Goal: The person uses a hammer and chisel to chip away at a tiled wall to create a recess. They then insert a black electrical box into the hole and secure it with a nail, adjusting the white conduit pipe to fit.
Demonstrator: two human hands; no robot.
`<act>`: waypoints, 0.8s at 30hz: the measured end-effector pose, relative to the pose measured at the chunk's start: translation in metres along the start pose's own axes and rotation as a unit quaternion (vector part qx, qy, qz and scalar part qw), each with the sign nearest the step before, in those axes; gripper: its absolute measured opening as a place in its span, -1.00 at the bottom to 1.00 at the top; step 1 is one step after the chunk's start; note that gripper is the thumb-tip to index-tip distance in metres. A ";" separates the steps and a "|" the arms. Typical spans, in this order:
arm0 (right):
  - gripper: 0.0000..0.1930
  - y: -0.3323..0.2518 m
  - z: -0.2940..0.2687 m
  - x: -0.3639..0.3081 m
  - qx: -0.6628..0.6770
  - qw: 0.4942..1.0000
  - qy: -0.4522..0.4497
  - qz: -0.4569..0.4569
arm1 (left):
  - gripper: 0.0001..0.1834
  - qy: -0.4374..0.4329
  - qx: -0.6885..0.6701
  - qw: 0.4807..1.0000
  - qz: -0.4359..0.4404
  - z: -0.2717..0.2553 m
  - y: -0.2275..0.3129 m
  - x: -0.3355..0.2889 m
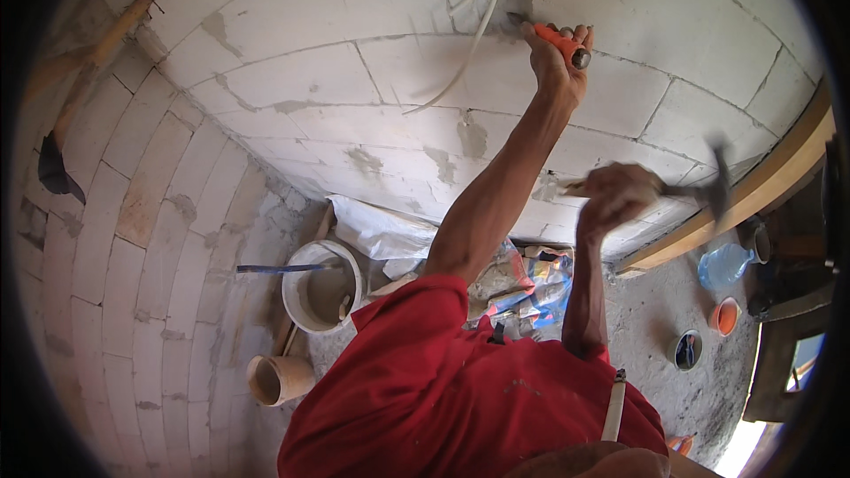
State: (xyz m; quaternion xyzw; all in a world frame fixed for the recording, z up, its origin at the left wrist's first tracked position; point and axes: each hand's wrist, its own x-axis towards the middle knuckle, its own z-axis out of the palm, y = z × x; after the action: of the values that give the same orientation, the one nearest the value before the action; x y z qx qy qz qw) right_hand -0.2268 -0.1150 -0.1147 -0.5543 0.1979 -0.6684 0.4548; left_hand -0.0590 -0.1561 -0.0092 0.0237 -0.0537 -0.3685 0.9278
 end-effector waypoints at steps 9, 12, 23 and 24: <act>-0.63 -0.007 -0.046 0.021 -0.049 0.978 -0.092 0.180 | -0.41 0.066 0.122 0.972 0.191 -0.014 0.002 -0.011; -0.63 -0.016 -0.061 0.028 -0.021 0.968 -0.104 0.226 | -0.48 0.111 0.102 0.981 0.125 -0.035 0.021 -0.021; -0.62 -0.050 -0.039 0.011 -0.031 0.965 -0.144 0.216 | -0.55 0.006 0.064 0.998 -0.018 -0.010 0.031 -0.033; -0.59 -0.056 -0.038 0.012 -0.039 0.966 -0.153 0.205 | -0.54 -0.004 0.038 0.999 -0.030 -0.007 0.030 -0.024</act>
State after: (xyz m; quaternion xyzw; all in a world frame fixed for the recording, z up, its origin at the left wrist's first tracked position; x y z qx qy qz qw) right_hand -0.2828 -0.1057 -0.0767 -0.6149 0.2608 -0.4597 0.5853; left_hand -0.0546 -0.1178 -0.0153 0.0591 -0.0702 -0.3940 0.9145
